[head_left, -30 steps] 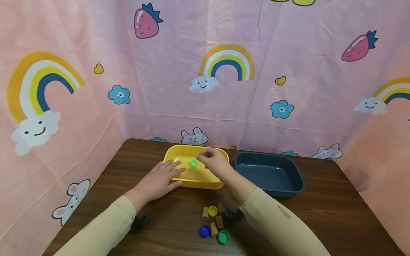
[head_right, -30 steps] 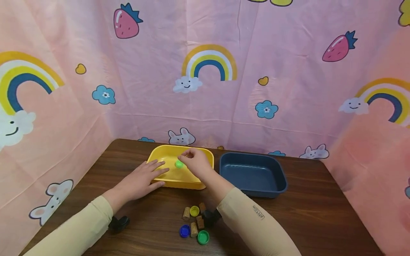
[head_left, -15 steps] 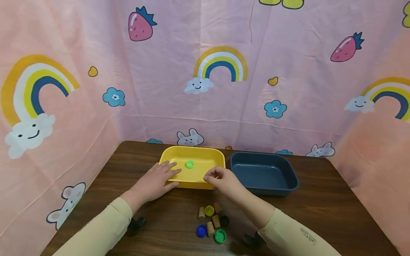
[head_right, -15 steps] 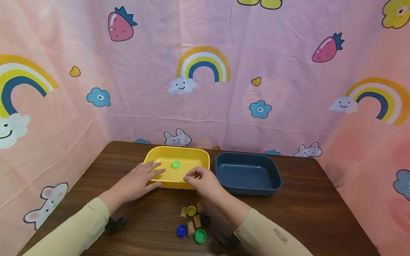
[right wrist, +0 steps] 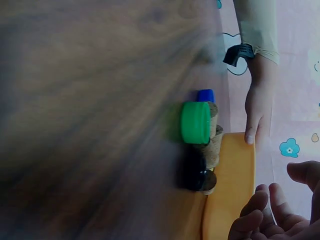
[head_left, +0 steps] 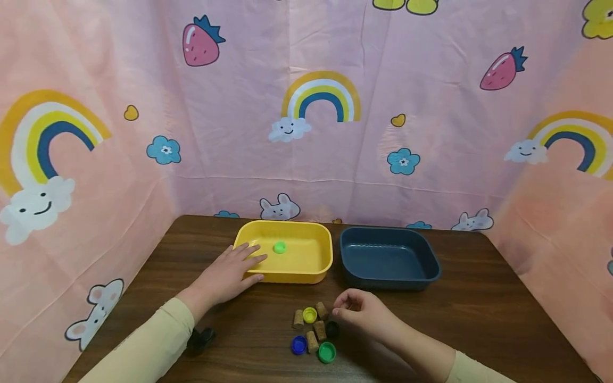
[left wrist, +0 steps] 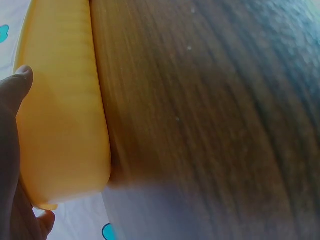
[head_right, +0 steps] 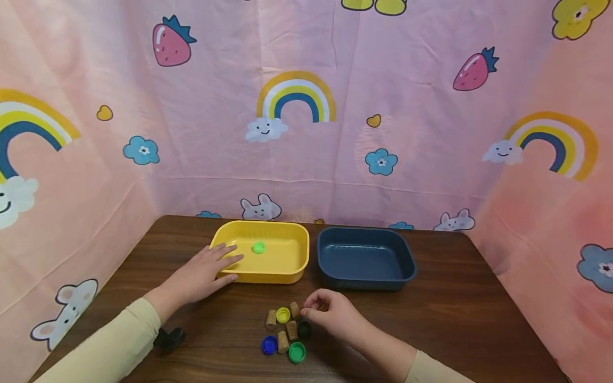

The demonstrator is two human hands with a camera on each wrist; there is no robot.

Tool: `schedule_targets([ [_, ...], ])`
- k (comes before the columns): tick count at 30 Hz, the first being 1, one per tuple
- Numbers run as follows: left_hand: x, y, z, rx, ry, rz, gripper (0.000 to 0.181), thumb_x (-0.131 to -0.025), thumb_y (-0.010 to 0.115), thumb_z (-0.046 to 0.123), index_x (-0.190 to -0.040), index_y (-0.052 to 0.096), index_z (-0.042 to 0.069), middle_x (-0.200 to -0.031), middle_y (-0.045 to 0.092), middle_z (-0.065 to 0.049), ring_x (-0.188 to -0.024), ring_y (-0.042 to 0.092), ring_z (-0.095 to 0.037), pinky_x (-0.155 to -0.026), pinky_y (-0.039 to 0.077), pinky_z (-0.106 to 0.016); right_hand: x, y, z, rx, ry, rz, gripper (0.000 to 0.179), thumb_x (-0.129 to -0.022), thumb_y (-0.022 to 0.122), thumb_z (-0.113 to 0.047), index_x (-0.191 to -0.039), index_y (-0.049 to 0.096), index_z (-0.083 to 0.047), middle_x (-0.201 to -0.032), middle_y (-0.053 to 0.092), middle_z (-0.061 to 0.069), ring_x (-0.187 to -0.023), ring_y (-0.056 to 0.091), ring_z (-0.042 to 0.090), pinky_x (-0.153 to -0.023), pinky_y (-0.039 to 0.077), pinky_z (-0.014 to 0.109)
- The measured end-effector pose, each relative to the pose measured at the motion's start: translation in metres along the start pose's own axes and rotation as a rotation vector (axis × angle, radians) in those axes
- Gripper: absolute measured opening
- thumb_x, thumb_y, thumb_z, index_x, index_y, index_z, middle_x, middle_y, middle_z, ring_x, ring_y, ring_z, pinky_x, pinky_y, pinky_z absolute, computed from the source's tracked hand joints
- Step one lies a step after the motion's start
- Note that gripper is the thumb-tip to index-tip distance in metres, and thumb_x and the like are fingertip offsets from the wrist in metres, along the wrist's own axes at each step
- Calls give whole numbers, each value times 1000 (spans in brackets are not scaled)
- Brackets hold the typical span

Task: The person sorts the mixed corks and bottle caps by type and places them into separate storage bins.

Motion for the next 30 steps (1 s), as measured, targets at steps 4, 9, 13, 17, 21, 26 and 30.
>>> schedule_targets([
  [4, 2, -1, -3, -5, -3, 7, 61, -98, 52, 57, -148, 49, 24, -157, 38, -8, -147, 26, -35, -118, 19, -59, 7, 0, 3, 15, 6, -13, 18, -91, 72, -26, -99, 68, -11, -86, 63, 0, -81, 55, 18, -70, 47, 31],
  [9, 2, -1, -3, -7, 4, 8, 60, -98, 52, 56, -148, 49, 23, -156, 39, -8, -146, 28, -35, -118, 19, -59, 9, 2, 6, 30, -25, -8, 17, -90, 73, -25, -98, 67, -12, -84, 62, 0, -77, 54, 18, -65, 45, 29],
  [13, 1, -1, 0, -1, 9, 3, 59, -98, 54, 54, -148, 49, 23, -156, 38, -9, -146, 28, -36, -118, 19, -59, 10, 5, 9, 96, -85, -18, 16, -90, 73, -25, -98, 66, -13, -83, 61, -2, -71, 54, 15, -57, 46, 26],
  [17, 1, -1, 2, -4, 9, -1, 59, -98, 54, 53, -149, 48, 23, -156, 38, -9, -146, 27, -36, -118, 19, -59, 9, 9, 9, 305, -191, -36, 17, -91, 73, -28, -100, 66, -16, -89, 62, -8, -73, 56, 8, -61, 50, 25],
  [21, 0, -1, 2, -5, 8, 4, 59, -98, 54, 53, -148, 48, 23, -156, 38, -9, -146, 28, -35, -118, 20, -59, 8, 14, 7, 643, -334, -50, 21, -91, 73, -31, -109, 67, -22, -99, 61, -13, -86, 57, 2, -75, 54, 26],
  [26, 1, 0, 1, -5, 7, 4, 58, -98, 55, 52, -149, 48, 23, -156, 38, -9, -146, 28, -35, -118, 20, -59, 7, 21, 4, 882, -482, -62, 31, -90, 73, -30, -119, 65, -23, -99, 58, -12, -85, 54, 2, -75, 53, 24],
  [30, 0, 0, 1, -3, 8, 3, 58, -99, 54, 52, -149, 48, 23, -156, 38, -9, -146, 27, -35, -118, 19, -59, 6, 25, 4, 945, -529, -74, 33, -90, 73, -30, -121, 63, -25, -95, 55, -12, -79, 51, 2, -69, 50, 21],
])
Point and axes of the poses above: each hand's wrist, its own x-axis away from the middle knuckle, its own y-axis out of the palm, z = x × y, the point moved 6 cm from there along -x, towards the middle knuckle
